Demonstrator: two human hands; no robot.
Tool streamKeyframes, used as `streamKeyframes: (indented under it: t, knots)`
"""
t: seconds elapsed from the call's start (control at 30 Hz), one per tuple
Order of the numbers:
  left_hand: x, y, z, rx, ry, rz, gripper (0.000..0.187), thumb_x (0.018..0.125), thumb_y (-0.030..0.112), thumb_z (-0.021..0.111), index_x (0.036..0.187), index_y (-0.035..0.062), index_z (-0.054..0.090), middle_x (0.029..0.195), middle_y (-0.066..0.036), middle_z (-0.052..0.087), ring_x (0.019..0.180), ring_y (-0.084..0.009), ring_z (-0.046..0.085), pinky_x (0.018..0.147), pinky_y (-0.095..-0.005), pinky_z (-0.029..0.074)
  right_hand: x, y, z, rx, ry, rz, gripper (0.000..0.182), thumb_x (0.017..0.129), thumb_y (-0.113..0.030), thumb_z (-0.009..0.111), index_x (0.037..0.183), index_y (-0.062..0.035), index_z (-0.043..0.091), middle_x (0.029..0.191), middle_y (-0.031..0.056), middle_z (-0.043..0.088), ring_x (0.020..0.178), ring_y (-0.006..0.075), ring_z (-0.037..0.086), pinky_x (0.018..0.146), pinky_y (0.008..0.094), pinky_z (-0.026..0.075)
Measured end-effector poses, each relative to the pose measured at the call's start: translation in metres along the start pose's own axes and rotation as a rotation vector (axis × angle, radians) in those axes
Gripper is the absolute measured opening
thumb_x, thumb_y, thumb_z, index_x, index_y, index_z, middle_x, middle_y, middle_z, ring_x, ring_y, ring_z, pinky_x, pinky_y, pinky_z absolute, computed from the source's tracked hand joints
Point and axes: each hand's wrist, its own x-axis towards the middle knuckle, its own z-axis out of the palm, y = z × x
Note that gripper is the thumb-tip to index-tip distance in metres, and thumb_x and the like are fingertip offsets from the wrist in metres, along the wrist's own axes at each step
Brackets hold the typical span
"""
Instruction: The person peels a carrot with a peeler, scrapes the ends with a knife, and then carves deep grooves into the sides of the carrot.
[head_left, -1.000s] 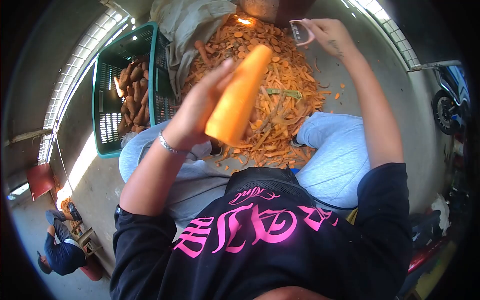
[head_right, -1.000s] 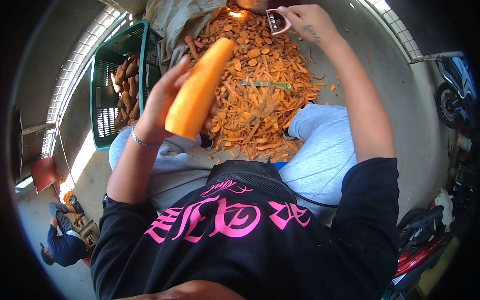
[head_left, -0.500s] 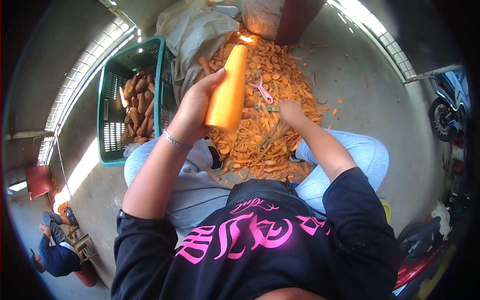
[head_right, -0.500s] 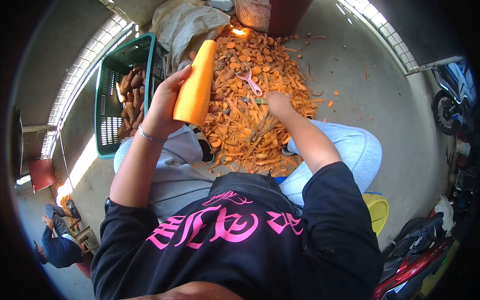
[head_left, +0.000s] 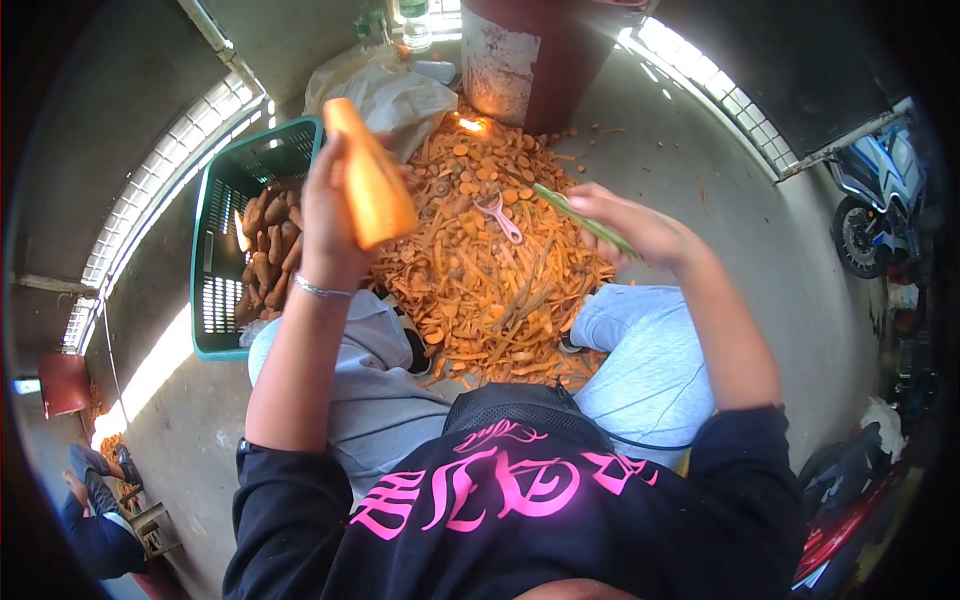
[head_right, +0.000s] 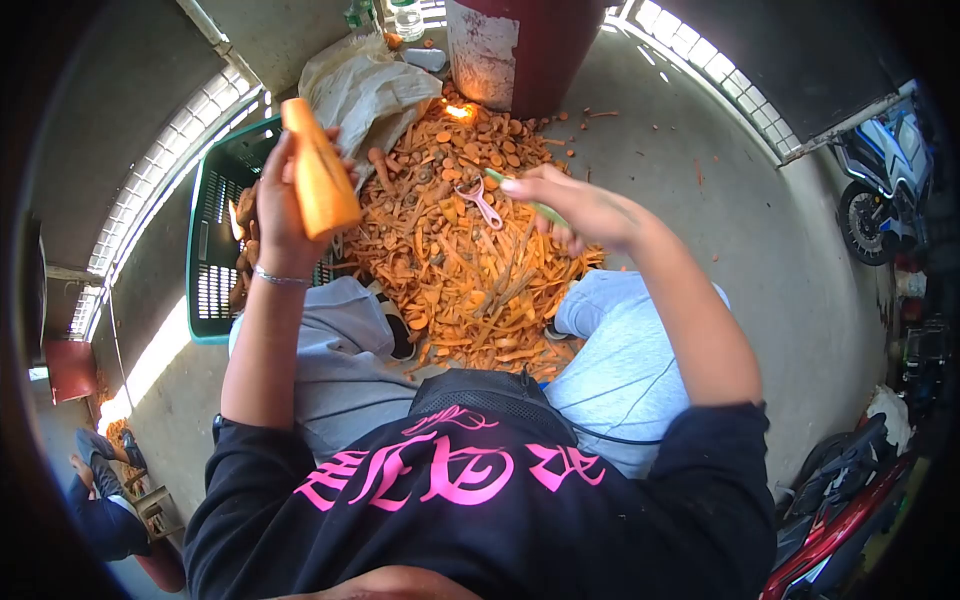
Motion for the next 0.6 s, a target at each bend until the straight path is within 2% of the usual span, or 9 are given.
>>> streamKeyframes:
  t: [0.07, 0.13, 0.2, 0.27, 0.33, 0.4, 0.47, 0.57, 0.6]
  knots:
    - [0.008, 0.015, -0.01, -0.01, 0.055, 0.118, 0.052, 0.096, 0.043, 0.046, 0.119, -0.0041, 0.049, 0.095, -0.014, 0.059, 0.08, -0.026, 0.063, 0.076, -0.0381, 0.054, -0.059, -0.005, 0.019, 0.367, -0.276, -0.372, 0.086, 0.09, -0.058, 0.051, 0.148, -0.0022, 0.022, 0.095, 0.003, 0.058, 0.063, 0.0038, 0.052, 0.053, 0.0237, 0.045]
    - [0.021, 0.02, -0.031, -0.027, 0.088, 0.205, 0.054, 0.095, 0.043, 0.046, 0.122, -0.0045, 0.047, 0.095, -0.014, 0.058, 0.086, -0.0278, 0.062, 0.079, -0.0409, 0.054, -0.116, -0.028, 0.041, 0.352, -0.524, -0.47, 0.107, 0.077, -0.053, 0.066, 0.149, -0.0006, 0.007, 0.104, 0.0081, 0.053, 0.073, 0.0094, 0.048, 0.063, 0.0238, 0.041]
    - [0.022, 0.019, -0.026, -0.062, 0.133, 0.18, 0.051, 0.097, 0.041, 0.045, 0.12, -0.0047, 0.049, 0.094, -0.013, 0.058, 0.086, -0.0259, 0.062, 0.083, -0.0394, 0.053, -0.145, -0.042, 0.061, 0.306, -0.674, -0.528, 0.133, 0.065, -0.049, 0.081, 0.15, 0.0009, -0.008, 0.112, 0.0132, 0.048, 0.084, 0.0149, 0.043, 0.072, 0.0238, 0.036]
    - [0.023, 0.016, -0.029, -0.061, 0.124, 0.133, 0.05, 0.097, 0.04, 0.044, 0.118, -0.0043, 0.051, 0.095, -0.014, 0.059, 0.086, -0.0252, 0.062, 0.086, -0.0409, 0.052, -0.152, -0.049, 0.073, 0.293, -0.768, -0.599, 0.14, 0.06, -0.047, 0.085, 0.148, 0.0044, -0.011, 0.114, 0.0145, 0.045, 0.088, 0.0158, 0.042, 0.074, 0.0259, 0.035]
    - [0.021, 0.007, -0.022, -0.036, 0.096, 0.066, 0.051, 0.097, 0.042, 0.044, 0.119, -0.003, 0.051, 0.093, -0.013, 0.06, 0.086, -0.0249, 0.062, 0.084, -0.0426, 0.053, -0.159, -0.055, 0.076, 0.274, -0.778, -0.659, 0.137, 0.062, -0.046, 0.084, 0.148, 0.0081, -0.008, 0.113, 0.0145, 0.044, 0.087, 0.0162, 0.042, 0.074, 0.0274, 0.036]
    - [0.013, 0.003, -0.008, -0.031, -0.009, -0.005, 0.053, 0.096, 0.043, 0.045, 0.121, -0.0025, 0.051, 0.09, -0.011, 0.061, 0.085, -0.0236, 0.063, 0.08, -0.0411, 0.054, -0.172, -0.065, 0.069, 0.284, -0.711, -0.514, 0.13, 0.053, -0.036, 0.084, 0.149, 0.0017, 0.004, 0.117, 0.0143, 0.046, 0.095, 0.0194, 0.049, 0.079, 0.0268, 0.04]
    - [0.018, 0.001, -0.007, -0.079, -0.09, -0.081, 0.057, 0.096, 0.043, 0.045, 0.126, -0.0049, 0.05, 0.09, -0.011, 0.062, 0.084, -0.0224, 0.063, 0.076, -0.0393, 0.055, -0.16, -0.053, 0.067, 0.161, -0.656, -0.685, 0.129, 0.057, -0.036, 0.083, 0.148, 0.005, 0.002, 0.114, 0.0134, 0.047, 0.091, 0.0182, 0.047, 0.078, 0.0264, 0.039]
    - [0.018, 0.0, 0.009, -0.169, -0.249, -0.261, 0.055, 0.094, 0.042, 0.046, 0.12, -0.0066, 0.051, 0.09, -0.016, 0.063, 0.078, -0.0269, 0.065, 0.072, -0.0372, 0.055, -0.145, -0.037, 0.055, 0.304, -0.384, -0.64, 0.087, 0.074, -0.031, 0.073, 0.141, 0.0, 0.028, 0.096, 0.003, 0.046, 0.082, 0.0106, 0.045, 0.07, 0.0224, 0.037]
    - [0.018, -0.001, 0.015, -0.067, -0.197, -0.298, 0.055, 0.095, 0.04, 0.043, 0.123, -0.0073, 0.05, 0.092, -0.017, 0.064, 0.078, -0.0264, 0.065, 0.071, -0.037, 0.056, -0.132, -0.032, 0.05, 0.384, -0.234, -0.608, 0.073, 0.08, -0.03, 0.069, 0.139, -0.0017, 0.036, 0.09, -0.0005, 0.046, 0.079, 0.008, 0.044, 0.068, 0.0211, 0.036]
